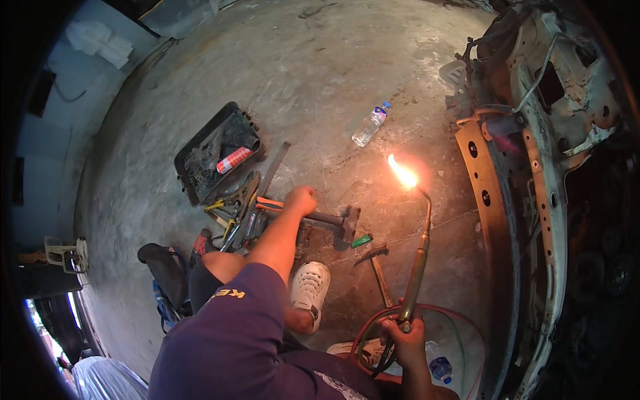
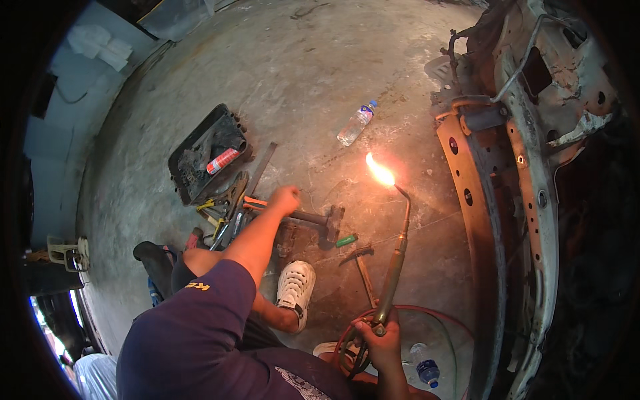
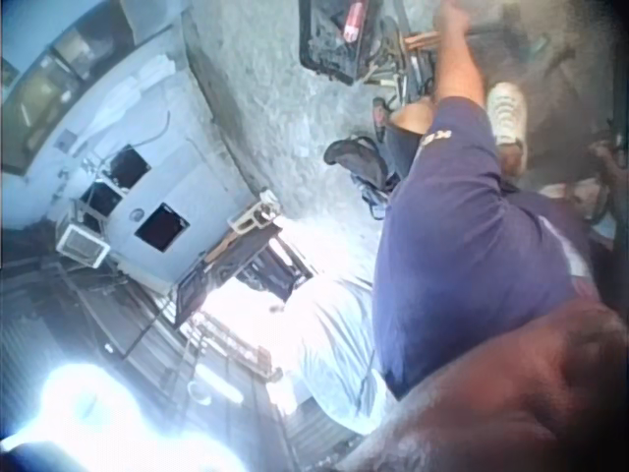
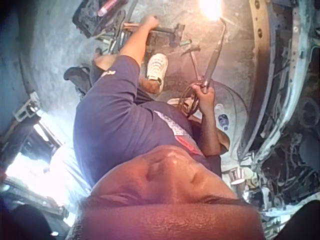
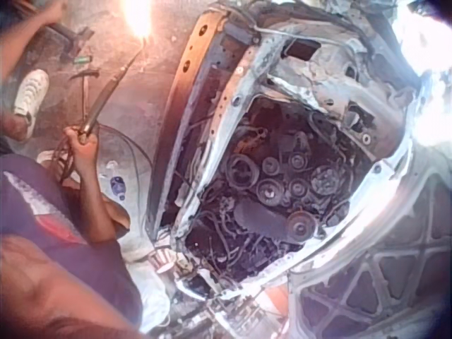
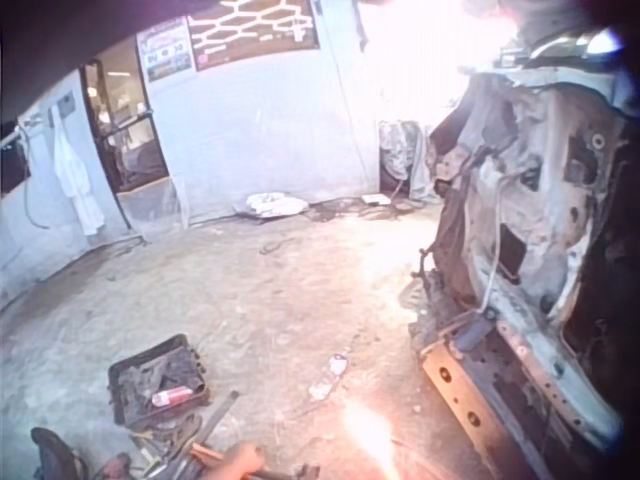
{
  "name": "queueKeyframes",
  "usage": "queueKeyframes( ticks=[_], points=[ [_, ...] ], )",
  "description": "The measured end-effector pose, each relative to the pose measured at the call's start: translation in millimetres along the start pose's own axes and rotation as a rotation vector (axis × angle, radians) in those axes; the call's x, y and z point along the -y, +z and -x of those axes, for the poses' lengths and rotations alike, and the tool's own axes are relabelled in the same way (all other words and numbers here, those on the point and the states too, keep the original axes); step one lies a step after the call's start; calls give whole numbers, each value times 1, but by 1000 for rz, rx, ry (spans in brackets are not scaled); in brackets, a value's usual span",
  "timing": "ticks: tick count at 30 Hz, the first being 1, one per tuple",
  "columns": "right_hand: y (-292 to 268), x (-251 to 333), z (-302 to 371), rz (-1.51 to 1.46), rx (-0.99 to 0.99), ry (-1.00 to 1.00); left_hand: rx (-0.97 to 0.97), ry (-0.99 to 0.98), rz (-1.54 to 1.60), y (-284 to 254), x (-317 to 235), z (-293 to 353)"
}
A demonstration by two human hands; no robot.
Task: The person uses a hammer and a pry bar to adjust a metal part on the car chassis, then uses a welding torch and a lighter to weld parts of the vehicle frame together, causing visible sparks.
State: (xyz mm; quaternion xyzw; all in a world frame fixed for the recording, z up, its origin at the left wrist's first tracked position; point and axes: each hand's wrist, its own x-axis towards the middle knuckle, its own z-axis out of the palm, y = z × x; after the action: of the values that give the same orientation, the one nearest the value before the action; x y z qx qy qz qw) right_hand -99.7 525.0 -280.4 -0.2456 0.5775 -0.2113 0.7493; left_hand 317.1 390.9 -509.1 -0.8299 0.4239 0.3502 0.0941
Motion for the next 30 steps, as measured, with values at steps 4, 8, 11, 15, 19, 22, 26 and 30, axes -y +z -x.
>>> queueKeyframes(
  ticks=[4, 8, 11, 15, 19, 22, 26, 30],
  points=[
    [2, 3, -4, 23, 63, -10, -273, 3, -173, 5, 47, -31],
    [-17, -9, 6, 47, 3, -26, -293, 139, -336, 32, 9, -14],
    [3, 3, 14, 22, -65, -164, -354, 136, -406, 39, 16, -30],
    [12, 29, 25, 55, -36, -111, -404, 274, -359, 9, -7, -26],
    [1, 29, 1, 270, 73, -284, -203, 246, -181, -51, -80, -4],
    [14, 62, 9, 222, 163, -337, -160, 285, -253, -92, -119, 48],
    [32, 79, 18, -47, 327, -489, -24, 414, -479, -126, -142, 130],
    [29, 81, 3, 54, 498, -559, 134, 323, -313, -168, -154, 235]
  ],
)
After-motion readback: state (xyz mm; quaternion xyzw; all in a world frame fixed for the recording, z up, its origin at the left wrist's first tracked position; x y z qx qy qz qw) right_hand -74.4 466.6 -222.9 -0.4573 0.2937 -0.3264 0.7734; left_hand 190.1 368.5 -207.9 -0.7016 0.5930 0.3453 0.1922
